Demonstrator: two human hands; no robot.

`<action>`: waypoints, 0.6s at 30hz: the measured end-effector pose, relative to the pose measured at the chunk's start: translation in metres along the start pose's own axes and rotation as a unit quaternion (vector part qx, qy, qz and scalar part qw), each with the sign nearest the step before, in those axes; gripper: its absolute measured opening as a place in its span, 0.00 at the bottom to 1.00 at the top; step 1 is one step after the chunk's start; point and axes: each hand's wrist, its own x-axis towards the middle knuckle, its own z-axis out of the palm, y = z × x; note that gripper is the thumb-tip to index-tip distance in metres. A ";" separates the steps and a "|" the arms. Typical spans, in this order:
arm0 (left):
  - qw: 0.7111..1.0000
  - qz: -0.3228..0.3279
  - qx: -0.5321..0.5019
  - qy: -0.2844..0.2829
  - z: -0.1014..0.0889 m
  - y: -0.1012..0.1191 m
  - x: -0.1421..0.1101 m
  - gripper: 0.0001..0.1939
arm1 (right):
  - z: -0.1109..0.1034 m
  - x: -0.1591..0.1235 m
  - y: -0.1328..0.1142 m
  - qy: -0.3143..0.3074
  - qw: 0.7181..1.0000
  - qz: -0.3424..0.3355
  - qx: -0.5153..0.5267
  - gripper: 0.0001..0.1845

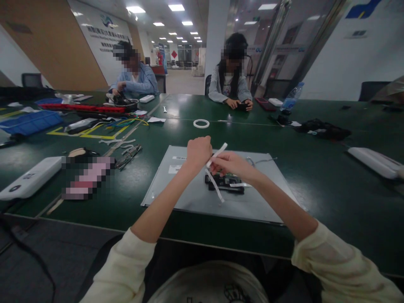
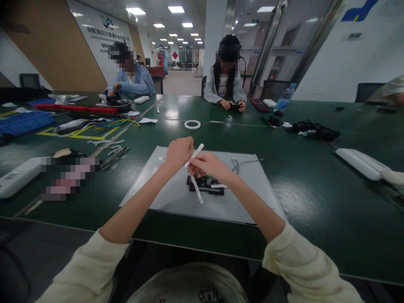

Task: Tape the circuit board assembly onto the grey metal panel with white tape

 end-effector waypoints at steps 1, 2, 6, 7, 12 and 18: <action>1.000 0.005 -0.024 0.000 0.001 -0.004 0.000 0.11 | -0.003 0.002 0.000 0.019 1.000 -0.003 0.006 0.14; 0.998 0.016 -0.057 0.002 0.002 -0.008 0.000 0.11 | -0.007 0.004 0.002 0.042 0.999 -0.005 0.021 0.14; 0.967 0.106 -0.226 0.045 0.008 -0.016 -0.008 0.12 | -0.017 0.012 0.016 0.119 0.985 -0.007 0.124 0.18; 0.958 0.126 -0.251 0.054 0.009 -0.017 -0.011 0.12 | -0.018 0.014 0.020 0.129 0.980 -0.007 0.150 0.19; 0.957 0.222 -0.176 0.064 0.017 -0.014 -0.025 0.13 | -0.014 0.017 0.030 0.148 0.973 -0.005 0.179 0.21; 0.958 0.278 -0.055 0.048 0.023 -0.015 -0.030 0.11 | -0.010 0.017 0.036 0.150 0.978 -0.005 0.143 0.21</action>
